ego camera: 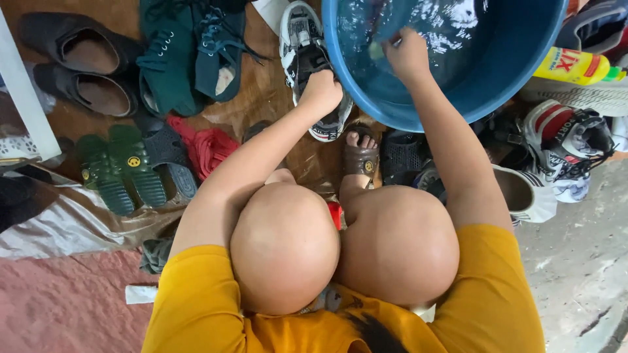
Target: Cleaning sneakers by scrubbing them with a toothbrush and water from a bucket
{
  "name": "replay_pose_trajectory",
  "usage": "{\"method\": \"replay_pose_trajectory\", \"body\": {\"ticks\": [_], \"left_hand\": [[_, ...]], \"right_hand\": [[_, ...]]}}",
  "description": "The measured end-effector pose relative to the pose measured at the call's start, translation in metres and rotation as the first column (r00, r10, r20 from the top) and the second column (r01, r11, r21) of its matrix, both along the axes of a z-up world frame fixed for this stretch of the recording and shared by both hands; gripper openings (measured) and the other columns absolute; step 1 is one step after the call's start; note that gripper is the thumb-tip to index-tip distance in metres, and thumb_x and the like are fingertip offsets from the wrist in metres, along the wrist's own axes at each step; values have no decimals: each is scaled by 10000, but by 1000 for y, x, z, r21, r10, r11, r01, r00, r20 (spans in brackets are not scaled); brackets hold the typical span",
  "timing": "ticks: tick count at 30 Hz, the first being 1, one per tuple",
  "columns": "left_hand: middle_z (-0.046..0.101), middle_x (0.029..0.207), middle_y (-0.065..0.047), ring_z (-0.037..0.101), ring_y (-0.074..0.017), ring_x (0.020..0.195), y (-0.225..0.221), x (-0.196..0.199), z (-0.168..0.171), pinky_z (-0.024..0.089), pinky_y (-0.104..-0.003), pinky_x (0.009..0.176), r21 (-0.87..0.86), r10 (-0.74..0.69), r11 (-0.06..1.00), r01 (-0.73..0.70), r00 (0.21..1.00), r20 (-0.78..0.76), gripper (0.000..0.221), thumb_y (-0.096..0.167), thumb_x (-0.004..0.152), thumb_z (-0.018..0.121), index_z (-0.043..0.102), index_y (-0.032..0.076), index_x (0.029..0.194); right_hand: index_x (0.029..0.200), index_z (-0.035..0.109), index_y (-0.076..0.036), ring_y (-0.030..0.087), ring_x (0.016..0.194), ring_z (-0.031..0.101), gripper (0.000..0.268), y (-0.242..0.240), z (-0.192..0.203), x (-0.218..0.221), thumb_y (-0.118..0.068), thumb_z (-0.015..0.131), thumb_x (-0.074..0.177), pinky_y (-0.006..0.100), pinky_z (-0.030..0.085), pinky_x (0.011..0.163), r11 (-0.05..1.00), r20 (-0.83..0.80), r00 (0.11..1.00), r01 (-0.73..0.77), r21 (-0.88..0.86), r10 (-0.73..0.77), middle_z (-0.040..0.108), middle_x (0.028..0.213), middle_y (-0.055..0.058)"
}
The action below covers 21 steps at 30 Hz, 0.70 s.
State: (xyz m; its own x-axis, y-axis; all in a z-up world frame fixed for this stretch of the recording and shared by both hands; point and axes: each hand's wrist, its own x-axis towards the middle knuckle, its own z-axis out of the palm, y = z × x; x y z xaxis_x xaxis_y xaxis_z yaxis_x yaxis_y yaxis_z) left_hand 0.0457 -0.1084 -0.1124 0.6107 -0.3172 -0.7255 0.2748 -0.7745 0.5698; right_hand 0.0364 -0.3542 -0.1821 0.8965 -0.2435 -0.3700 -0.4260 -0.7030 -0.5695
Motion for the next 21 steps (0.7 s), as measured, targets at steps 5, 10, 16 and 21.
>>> {"method": "replay_pose_trajectory", "body": {"ticks": [5, 10, 16, 21], "left_hand": [[678, 986, -145, 705, -289, 785, -5, -5, -25, 601, -374, 706, -11, 160, 987, -162, 980, -119, 167, 116, 973, 435, 580, 46, 929], [742, 1010, -166, 767, -336, 865, -2, 5, 14, 695, -351, 676, -45, 460, 857, -514, 800, -386, 516, 471, 973, 438, 708, 31, 980], [711, 982, -147, 725, -304, 917, -1, 18, 14, 697, -370, 716, -2, 469, 864, -504, 805, -365, 256, 275, 993, 570, 667, 47, 927], [577, 867, -86, 586, -232, 712, 5, 12, -14, 493, -331, 541, 57, 441, 895, -442, 861, -255, 127, 217, 979, 538, 533, 101, 930]], "right_hand": [[973, 710, -89, 381, 705, 680, 305, -3, -43, 32, -389, 756, 1004, 486, 517, 521, 966, 68, 998, 2, -259, 16, 733, 832, 156], [858, 720, -186, 365, 735, 708, 357, 10, -61, 66, -523, 816, 929, 483, 550, 566, 938, 5, 998, 56, -341, -58, 741, 853, 79], [1130, 769, -425, 364, 889, 724, 306, 11, -71, 76, -454, 815, 828, 471, 554, 697, 909, -150, 984, 23, -417, -94, 752, 985, 48], [1002, 736, -105, 436, 849, 701, 320, -6, -84, 70, -412, 758, 915, 607, 467, 863, 859, -155, 983, 3, -512, -96, 715, 1017, 158]]}}
